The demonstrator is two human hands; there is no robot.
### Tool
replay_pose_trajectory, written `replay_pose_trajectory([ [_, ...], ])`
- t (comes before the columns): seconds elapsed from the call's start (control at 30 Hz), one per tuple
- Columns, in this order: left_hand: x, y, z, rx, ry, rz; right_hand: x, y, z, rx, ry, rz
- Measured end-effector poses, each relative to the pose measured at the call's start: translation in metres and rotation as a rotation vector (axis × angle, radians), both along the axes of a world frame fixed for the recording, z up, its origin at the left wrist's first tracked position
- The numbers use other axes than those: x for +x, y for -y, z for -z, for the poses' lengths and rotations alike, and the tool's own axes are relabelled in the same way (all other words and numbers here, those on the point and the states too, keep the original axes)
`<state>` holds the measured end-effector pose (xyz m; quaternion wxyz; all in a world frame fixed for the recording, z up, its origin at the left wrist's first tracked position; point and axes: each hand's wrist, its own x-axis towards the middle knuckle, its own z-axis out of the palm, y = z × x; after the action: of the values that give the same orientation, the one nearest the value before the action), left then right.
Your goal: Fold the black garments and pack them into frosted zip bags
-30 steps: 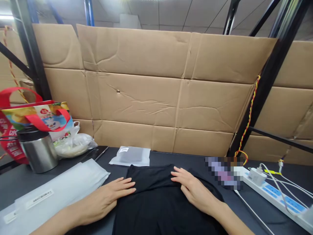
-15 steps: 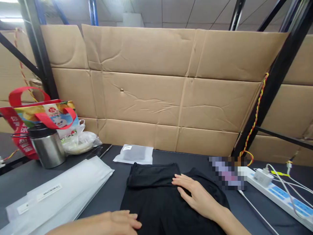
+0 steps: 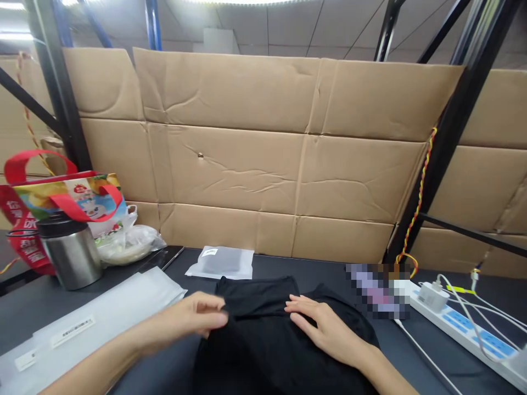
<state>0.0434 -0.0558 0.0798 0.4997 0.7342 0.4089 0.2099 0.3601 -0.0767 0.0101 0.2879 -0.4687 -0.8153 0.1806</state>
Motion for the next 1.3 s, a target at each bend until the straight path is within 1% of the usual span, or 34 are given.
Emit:
replay_pose_trajectory([
  [0.07, 0.008, -0.018, 0.011, -0.046, 0.130, -0.138, 0.003, -0.004, -0.007, -0.087, -0.076, 0.000],
  [0.1, 0.011, -0.027, 0.018, -0.058, 0.155, -0.177, 0.007, -0.008, -0.010, -0.152, -0.135, 0.001],
  [0.2, 0.015, -0.047, 0.045, -0.028, 0.130, -0.311, 0.023, -0.017, -0.025, -0.390, -0.340, -0.025],
  [0.23, 0.015, -0.052, 0.053, -0.012, 0.111, -0.349, 0.030, -0.018, -0.030, -0.437, -0.365, -0.045],
  [0.27, 0.013, -0.055, 0.060, 0.010, 0.089, -0.378, 0.038, -0.018, -0.036, -0.448, -0.340, -0.063],
  [0.33, 0.008, -0.058, 0.068, 0.074, 0.043, -0.410, 0.052, -0.016, -0.046, -0.379, -0.154, -0.073],
  [0.37, 0.005, -0.058, 0.069, 0.118, 0.024, -0.420, 0.057, -0.016, -0.050, -0.312, -0.029, -0.050],
  [0.43, 0.001, -0.054, 0.067, 0.240, 0.006, -0.434, 0.062, -0.016, -0.054, -0.160, 0.154, 0.058],
  [0.47, 0.000, -0.051, 0.065, 0.356, -0.031, -0.411, 0.062, -0.018, -0.054, -0.086, 0.189, 0.137],
  [0.5, -0.001, -0.046, 0.063, 0.503, -0.097, -0.353, 0.059, -0.020, -0.053, -0.018, 0.197, 0.219],
  [0.57, 0.000, -0.037, 0.060, 0.803, -0.306, -0.141, 0.049, -0.023, -0.049, 0.083, 0.178, 0.347],
  [0.6, 0.001, -0.032, 0.060, 0.915, -0.422, -0.022, 0.042, -0.022, -0.046, 0.116, 0.172, 0.375],
  [0.63, 0.002, -0.028, 0.061, 0.979, -0.520, 0.076, 0.034, -0.020, -0.044, 0.145, 0.182, 0.363],
  [0.67, 0.003, -0.024, 0.062, 0.996, -0.582, 0.134, 0.025, -0.016, -0.042, 0.164, 0.206, 0.310],
  [0.7, 0.003, -0.022, 0.064, 0.995, -0.621, 0.162, 0.017, -0.012, -0.041, 0.171, 0.241, 0.226],
  [0.77, 0.003, -0.019, 0.067, 0.983, -0.666, 0.165, 0.003, -0.002, -0.037, 0.153, 0.332, 0.043],
  [0.8, 0.003, -0.019, 0.068, 0.975, -0.678, 0.163, -0.003, 0.002, -0.035, 0.133, 0.377, -0.023],
  [0.83, 0.002, -0.019, 0.069, 0.968, -0.685, 0.159, -0.007, 0.004, -0.032, 0.110, 0.415, -0.053],
  [0.9, -0.002, -0.021, 0.071, 0.955, -0.689, 0.161, -0.010, 0.006, -0.027, 0.079, 0.478, -0.030],
  [0.97, -0.007, -0.022, 0.072, 0.947, -0.683, 0.162, -0.006, 0.005, -0.021, 0.062, 0.541, 0.037],
  [1.07, -0.003, -0.023, 0.063, 0.935, -0.700, 0.166, 0.008, 0.001, -0.014, 0.046, 0.652, 0.163],
  [1.13, 0.013, -0.023, 0.051, 0.940, -0.718, 0.169, 0.019, -0.001, -0.009, 0.052, 0.692, 0.219],
  [1.2, 0.039, -0.022, 0.038, 0.956, -0.683, 0.209, 0.027, -0.003, -0.004, 0.081, 0.693, 0.230],
  [1.27, 0.068, -0.023, 0.031, 0.955, -0.565, 0.338, 0.030, -0.003, 0.002, 0.123, 0.687, 0.218],
  [1.3, 0.080, -0.024, 0.030, 0.948, -0.504, 0.420, 0.031, -0.003, 0.004, 0.147, 0.687, 0.216],
])
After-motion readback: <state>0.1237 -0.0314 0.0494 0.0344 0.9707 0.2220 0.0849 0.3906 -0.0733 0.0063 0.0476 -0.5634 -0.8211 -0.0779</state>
